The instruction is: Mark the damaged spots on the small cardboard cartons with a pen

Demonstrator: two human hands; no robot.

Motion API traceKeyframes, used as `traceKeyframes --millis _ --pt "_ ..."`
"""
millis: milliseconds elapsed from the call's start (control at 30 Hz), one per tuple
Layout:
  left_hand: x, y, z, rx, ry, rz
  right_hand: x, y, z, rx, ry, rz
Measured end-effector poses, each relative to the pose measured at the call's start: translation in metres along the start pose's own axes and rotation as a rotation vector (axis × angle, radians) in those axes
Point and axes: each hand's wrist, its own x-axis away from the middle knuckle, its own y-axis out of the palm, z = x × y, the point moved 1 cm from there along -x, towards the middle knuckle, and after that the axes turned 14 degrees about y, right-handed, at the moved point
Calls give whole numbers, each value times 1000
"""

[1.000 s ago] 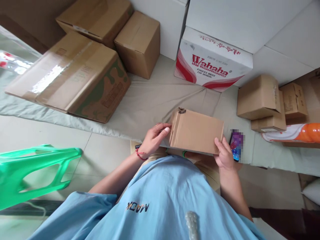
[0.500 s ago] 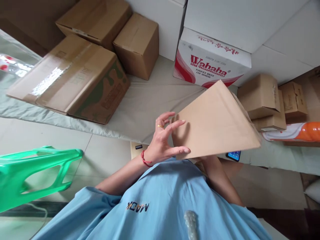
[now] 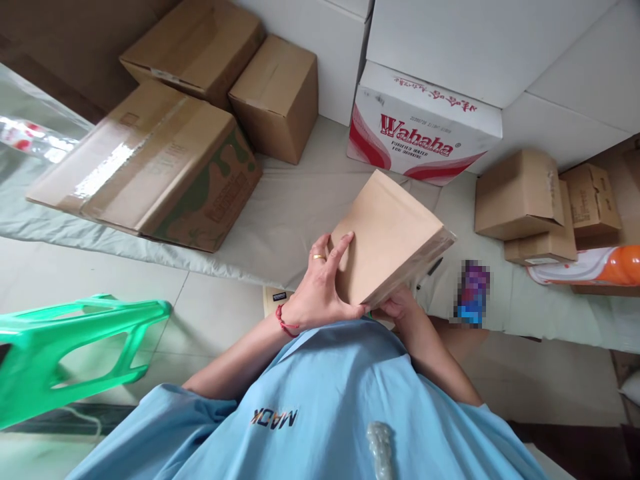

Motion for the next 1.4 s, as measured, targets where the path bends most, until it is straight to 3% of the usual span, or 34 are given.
traceKeyframes --millis 133,267,367,467,567,767,867,933,1000,1067,1233,1400 --pt "4 -16 3 -147 13 102 2 5 -4 -72 97 -68" --pt "3 -49 4 -475 20 279 14 -3 -17 -106 136 -93" --pt "-1 -80 9 -685 -74 361 26 -20 -21 -137 132 -25" --pt "-6 -103 9 -738 -196 375 37 -34 -18 -160 115 40" --pt "-11 -107 -1 -749 -237 349 47 -41 -12 -185 87 89" --pt "-13 -82 -22 -727 -245 273 52 -42 -3 -221 43 136" --pt "-10 -85 -25 -722 -205 439 51 -44 -1 -215 39 138" --pt "-10 -96 -28 -763 -169 582 49 -45 0 -206 37 137" --pt "-14 -109 -35 -793 -162 648 48 -45 1 -195 33 137" --pt "-22 -122 -44 -779 -184 605 46 -45 2 -186 28 139" --pt "-40 -135 -53 -715 -288 338 45 -45 4 -182 15 145" --pt "-40 -126 -36 -755 -383 356 46 -45 6 -174 2 145"
